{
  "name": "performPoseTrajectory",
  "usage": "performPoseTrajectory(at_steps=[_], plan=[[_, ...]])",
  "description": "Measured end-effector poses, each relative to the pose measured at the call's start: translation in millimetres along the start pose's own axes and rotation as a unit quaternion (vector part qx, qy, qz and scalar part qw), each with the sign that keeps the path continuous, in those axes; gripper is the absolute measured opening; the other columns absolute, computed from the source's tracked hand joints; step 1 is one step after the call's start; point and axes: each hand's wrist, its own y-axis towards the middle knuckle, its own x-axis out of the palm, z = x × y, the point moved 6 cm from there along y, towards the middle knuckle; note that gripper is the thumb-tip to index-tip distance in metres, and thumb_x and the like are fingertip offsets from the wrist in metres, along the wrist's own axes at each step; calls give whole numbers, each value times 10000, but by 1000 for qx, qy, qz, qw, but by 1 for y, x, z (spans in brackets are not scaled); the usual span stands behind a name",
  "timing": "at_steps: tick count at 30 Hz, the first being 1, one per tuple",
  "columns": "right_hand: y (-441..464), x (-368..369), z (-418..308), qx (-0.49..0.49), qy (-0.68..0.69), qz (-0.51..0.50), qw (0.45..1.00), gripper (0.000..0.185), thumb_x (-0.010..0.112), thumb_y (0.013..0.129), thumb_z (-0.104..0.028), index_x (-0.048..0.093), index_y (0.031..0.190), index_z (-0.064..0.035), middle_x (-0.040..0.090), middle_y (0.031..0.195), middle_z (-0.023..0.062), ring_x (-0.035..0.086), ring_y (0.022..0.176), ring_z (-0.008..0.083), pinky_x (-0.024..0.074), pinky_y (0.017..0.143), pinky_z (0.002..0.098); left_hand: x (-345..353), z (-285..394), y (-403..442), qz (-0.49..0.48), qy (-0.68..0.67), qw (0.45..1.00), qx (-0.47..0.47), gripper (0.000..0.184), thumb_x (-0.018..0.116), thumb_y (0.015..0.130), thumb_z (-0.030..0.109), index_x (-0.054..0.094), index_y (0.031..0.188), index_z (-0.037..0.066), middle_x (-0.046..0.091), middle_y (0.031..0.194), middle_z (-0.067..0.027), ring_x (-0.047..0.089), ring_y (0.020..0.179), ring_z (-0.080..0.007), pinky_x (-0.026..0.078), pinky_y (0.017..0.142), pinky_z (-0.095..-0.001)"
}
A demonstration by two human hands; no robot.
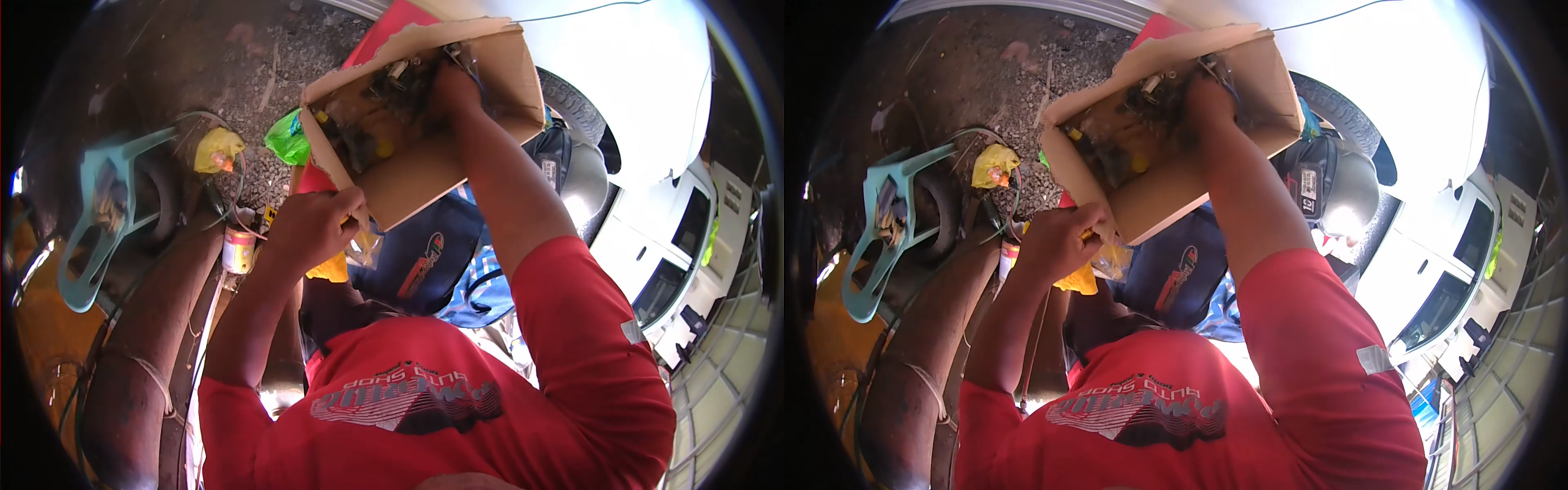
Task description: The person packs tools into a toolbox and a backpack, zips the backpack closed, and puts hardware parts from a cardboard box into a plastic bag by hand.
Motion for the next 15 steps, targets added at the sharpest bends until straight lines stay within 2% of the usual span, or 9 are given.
performPoseTrajectory(at_steps=[2, 4, 5, 7, 8, 10, 13, 15], plan=[[5, -1, 2, 30, 30, 48, 998, 544, 711, 847, -194, 549, 1342, -34, 639, 1278, 246, 633, 1169, 392, 502, 995, 484, 0, -1, 0, 11, -7, 1000, 2, 311, 787, 733, 167, 624, 998, 179, 688, 722, -81, 703, 703, -323, 564, 637, -436], [-9, -21, -23, -9, -101, -66, 993, 381, 684, 875, -180, 650, 1217, -16, 699, 1174, 216, 692, 1063, 359, 546, 911, 486, 3, -2, 0, 14, -23, 1000, 3, 307, 785, 730, 145, 622, 988, 175, 691, 724, -80, 705, 703, -319, 565, 632, -429], [-13, -24, -23, -6, -103, -70, 992, 381, 684, 875, -180, 650, 1217, -16, 699, 1174, 216, 692, 1063, 359, 546, 911, 486, 4, -3, 0, 10, -26, 1000, 3, 307, 785, 730, 145, 622, 988, 175, 691, 724, -80, 705, 703, -319, 565, 632, -429], [-18, -27, -24, -30, -125, -113, 985, 224, 648, 883, -169, 741, 1024, -22, 742, 1051, 188, 729, 974, 330, 567, 847, 480, 6, -3, 4, 5, -17, 1000, 13, 305, 784, 731, 141, 619, 985, 171, 698, 733, -79, 710, 707, -314, 567, 631, -425], [-19, -30, -26, -30, -127, -113, 985, 224, 648, 883, -169, 741, 1024, -22, 742, 1051, 188, 729, 974, 330, 567, 847, 480, 7, -3, 6, 6, -18, 1000, 14, 305, 784, 731, 141, 619, 985, 171, 698, 733, -79, 710, 707, -314, 567, 631, -425], [-25, -22, -34, -66, -124, -169, 976, 207, 627, 884, -180, 771, 913, -35, 746, 1001, 199, 729, 976, 342, 563, 857, 477, 8, -3, 6, 4, -13, 1000, 16, 302, 780, 733, 137, 621, 987, 170, 703, 738, -77, 712, 710, -311, 570, 635, -420], [-29, -17, -45, -104, -117, -154, 976, 233, 629, 880, -197, 762, 962, -24, 735, 1043, 216, 722, 990, 358, 562, 853, 468, 1, -4, 7, 3, -12, 1000, 8, 303, 774, 738, 138, 622, 998, 171, 707, 750, -78, 714, 719, -314, 571, 639, -422], [-37, -28, -44, -87, -95, -173, 976, 256, 620, 893, -214, 758, 982, -18, 728, 1048, 223, 715, 975, 376, 560, 851, 469, 0, -4, 8, 6, -10, 1000, 10, 332, 771, 743, 140, 623, 1037, 181, 706, 753, -85, 714, 720, -315, 571, 641, -422]])
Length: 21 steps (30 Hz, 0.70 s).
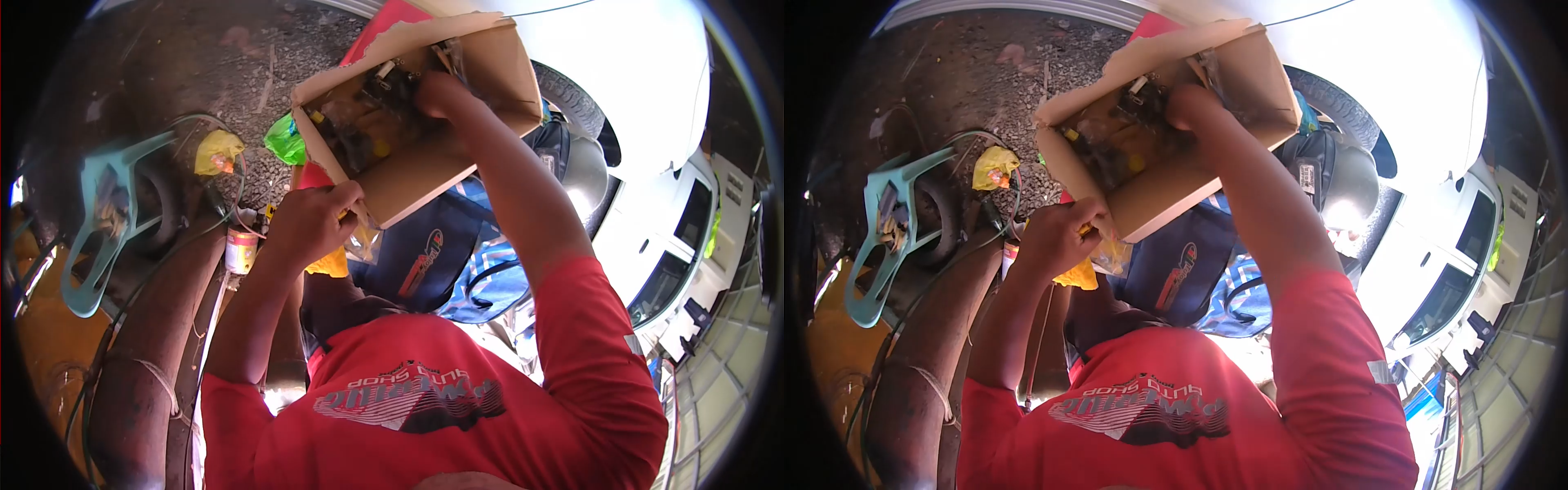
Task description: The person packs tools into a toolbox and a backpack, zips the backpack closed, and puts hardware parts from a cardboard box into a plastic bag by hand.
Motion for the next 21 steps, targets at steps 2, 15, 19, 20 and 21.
performPoseTrajectory(at_steps=[2, 15, 19, 20, 21], plan=[[-10, -2, 14, 15, 27, -16, 999, 279, 612, 905, -231, 753, 1003, -11, 721, 1052, 230, 708, 961, 394, 559, 849, 470, -4, 7, -1, 3, 2, 1000, 5, 361, 768, 749, 142, 624, 1077, 190, 706, 757, -91, 715, 721, -316, 572, 644, -422], [-207, -86, 82, -33, 492, 145, 858, 277, 560, 1023, -253, 694, 1112, -27, 695, 891, 49, 653, 639, 123, 505, 554, 239, 68, 84, -55, -217, 49, 971, 84, 390, 718, 875, 258, 614, 1243, 179, 698, 781, -89, 701, 723, -305, 539, 635, -430], [-287, -35, 78, 22, 604, 116, 788, 295, 611, 969, -118, 571, 1246, -24, 691, 821, 61, 658, 656, 117, 507, 581, 242, 139, 94, -56, -353, 81, 927, 99, 533, 648, 909, 233, 537, 1430, 248, 698, 796, -125, 695, 702, -338, 535, 614, -467], [-303, -11, 77, 41, 626, 121, 770, 384, 633, 939, -63, 516, 1303, -26, 688, 788, 65, 660, 657, 116, 506, 590, 239, 152, 99, -57, -366, 73, 921, 113, 578, 627, 911, 211, 506, 1474, 266, 699, 798, -133, 693, 689, -344, 532, 605, -479], [-317, 12, 75, 64, 567, 137, 810, 465, 649, 895, -43, 476, 1326, -45, 678, 759, 76, 673, 662, 150, 519, 606, 289, 157, 106, -52, -365, 74, 921, 114, 578, 627, 911, 211, 506, 1474, 266, 699, 798, -133, 693, 689, -344, 532, 605, -479]])
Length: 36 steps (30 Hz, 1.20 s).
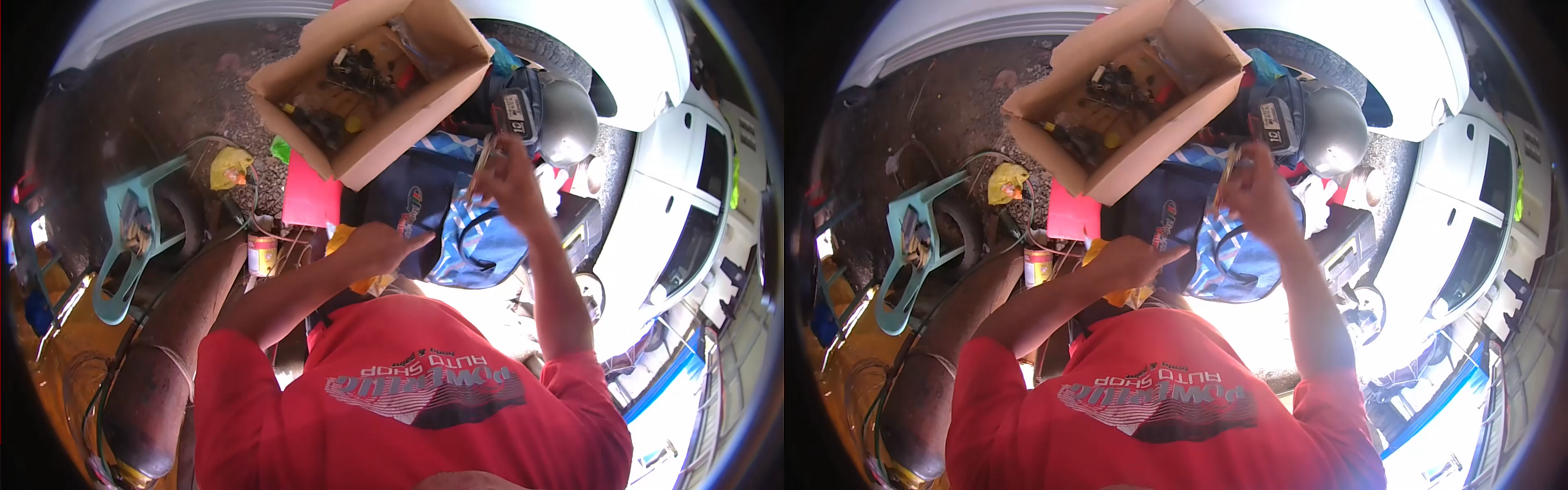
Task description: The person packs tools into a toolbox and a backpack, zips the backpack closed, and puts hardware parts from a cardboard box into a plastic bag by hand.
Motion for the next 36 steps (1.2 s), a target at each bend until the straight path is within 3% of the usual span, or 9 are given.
performPoseTrajectory(at_steps=[4, 12, 15, 18, 20, 27, 31, 33, 36], plan=[[-59, 26, 30, 21, -155, 77, 985, 459, 656, 860, -64, 452, 1270, -88, 712, 820, 132, 742, 792, 308, 569, 711, 390, 2, 20, 14, -31, 61, 997, 21, 575, 609, 884, 162, 526, 1447, 245, 704, 795, -142, 705, 687, -344, 554, 621, -478], [-71, 59, 64, -12, -184, 85, 979, 367, 657, 902, -112, 459, 1208, -77, 722, 892, 174, 738, 822, 340, 582, 735, 425, -2, 21, 15, 16, 89, 996, 15, 264, 614, 880, 152, 622, 1141, 114, 706, 776, -129, 726, 731, -331, 575, 635, -475], [-70, 67, 82, 79, 48, 69, 993, 294, 639, 920, -115, 485, 1162, -55, 720, 879, 180, 742, 836, 322, 577, 714, 420, -9, 20, 4, 37, 66, 997, 10, 242, 636, 880, 186, 637, 1112, 119, 704, 765, -129, 724, 718, -331, 575, 634, -473], [-66, 85, 99, 27, -187, -8, 982, 220, 586, 977, -94, 510, 1159, 2, 720, 900, 163, 741, 801, 279, 598, 676, 374, -7, 20, -3, 50, 71, 996, 4, 246, 652, 874, 209, 646, 1106, 128, 699, 751, -124, 715, 692, -335, 567, 618, -472], [-72, 114, 123, 217, 118, -185, 951, 156, 544, 976, -66, 520, 1107, 15, 708, 928, 178, 719, 846, 247, 553, 696, 365, -1, 17, -2, 79, 40, 996, 25, 253, 667, 871, 222, 648, 1112, 148, 696, 742, -128, 711, 672, -337, 558, 582, -469], [-61, 100, 109, 153, -4, -160, 975, 221, 570, 957, -79, 569, 1141, 43, 711, 964, 198, 710, 871, 282, 548, 761, 390, -20, 21, -19, 71, 37, 997, -4, 308, 673, 900, 261, 649, 1195, 178, 718, 847, -121, 712, 705, -335, 568, 627, -464], [-58, 64, 53, 67, -164, -230, 957, 242, 620, 930, -135, 673, 1134, -15, 733, 968, 194, 722, 887, 304, 543, 793, 414, -31, -7, -44, 83, -44, 994, -62, 367, 673, 908, 304, 643, 1251, 178, 733, 920, -96, 720, 819, -319, 572, 702, -454], [-48, 56, 25, 45, -212, -258, 941, 159, 577, 970, -76, 649, 1088, 1, 738, 884, 127, 731, 836, 187, 557, 767, 337, -29, -28, -56, 81, -41, 992, -89, 374, 672, 909, 315, 645, 1255, 175, 736, 929, -91, 721, 855, -314, 572, 721, -449], [-9, 54, -35, -10, -180, -181, 967, 189, 608, 944, -136, 683, 1076, -24, 735, 891, 140, 721, 824, 248, 546, 756, 371, -26, -61, -69, 138, -60, 981, -124, 354, 673, 905, 319, 659, 1221, 162, 740, 952, -108, 721, 873, -320, 570, 740, -449]])
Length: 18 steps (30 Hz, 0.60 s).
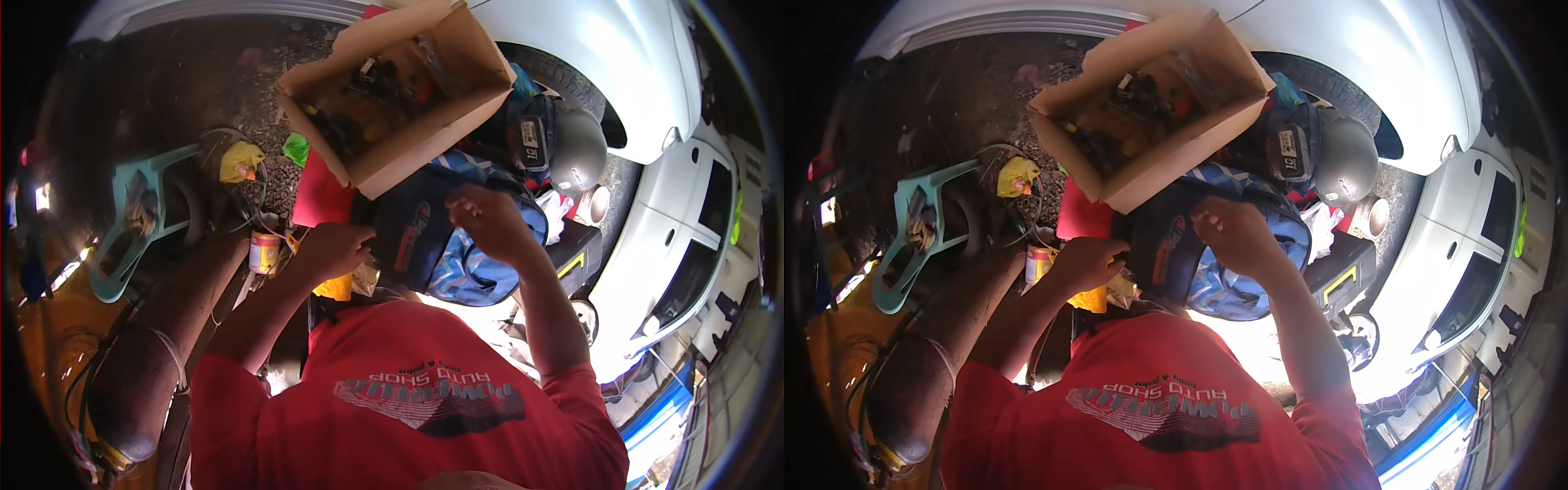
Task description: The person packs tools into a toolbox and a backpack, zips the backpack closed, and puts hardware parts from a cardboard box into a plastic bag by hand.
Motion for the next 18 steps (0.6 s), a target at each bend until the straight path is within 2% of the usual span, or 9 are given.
performPoseTrajectory(at_steps=[1, 3, 5, 9, 13, 15, 18], plan=[[17, -12, -18, -26, 13, 56, 998, 212, 628, 926, -185, 698, 1062, -39, 731, 895, 162, 717, 834, 316, 540, 753, 421, -5, -5, -2, 3, 6, 1000, -12, 332, 672, 905, 312, 668, 1196, 153, 740, 943, -111, 721, 868, -322, 569, 746, -447], [61, -23, -52, -120, -103, 126, 979, 181, 611, 911, -169, 708, 989, -38, 732, 942, 165, 708, 907, 348, 550, 774, 434, -9, -14, -5, 4, 11, 1000, -26, 311, 671, 904, 305, 676, 1170, 144, 741, 933, -115, 720, 863, -325, 569, 753, -444], [120, -17, -69, -142, -256, 136, 947, 164, 604, 881, -150, 725, 939, -55, 733, 986, 158, 690, 993, 368, 564, 812, 431, -8, -22, -9, 19, 0, 999, -32, 274, 670, 903, 297, 685, 1121, 132, 742, 909, -115, 721, 847, -320, 569, 755, -440], [232, 16, -54, -40, -406, 36, 912, 209, 617, 861, -178, 764, 977, -88, 749, 1027, 146, 722, 1014, 320, 587, 844, 438, -2, -32, -13, 27, -9, 999, -41, 246, 669, 901, 291, 692, 1087, 133, 741, 883, -107, 722, 826, -320, 569, 748, -438], [287, 50, -31, -41, -366, 77, 927, 234, 611, 865, -203, 762, 978, -65, 749, 987, 178, 731, 972, 346, 588, 818, 464, 0, -41, -18, 35, -17, 999, -33, 245, 669, 895, 289, 693, 1089, 142, 737, 874, -105, 718, 811, -324, 570, 737, -447], [293, 60, -32, 27, -315, 133, 939, 228, 600, 890, -199, 768, 989, -81, 751, 1027, 169, 738, 981, 317, 591, 816, 453, -1, -44, -21, 46, -14, 999, -26, 245, 668, 893, 291, 694, 1089, 145, 735, 869, -106, 717, 806, -326, 570, 734, -451], [299, 68, -28, 49, -337, 120, 933, 238, 576, 921, -194, 771, 1013, -93, 751, 1067, 149, 734, 1008, 310, 592, 821, 435, -2, -46, -25, 59, -19, 998, -32, 227, 665, 893, 293, 696, 1062, 144, 729, 865, -109, 715, 805, -325, 569, 724, -458]])
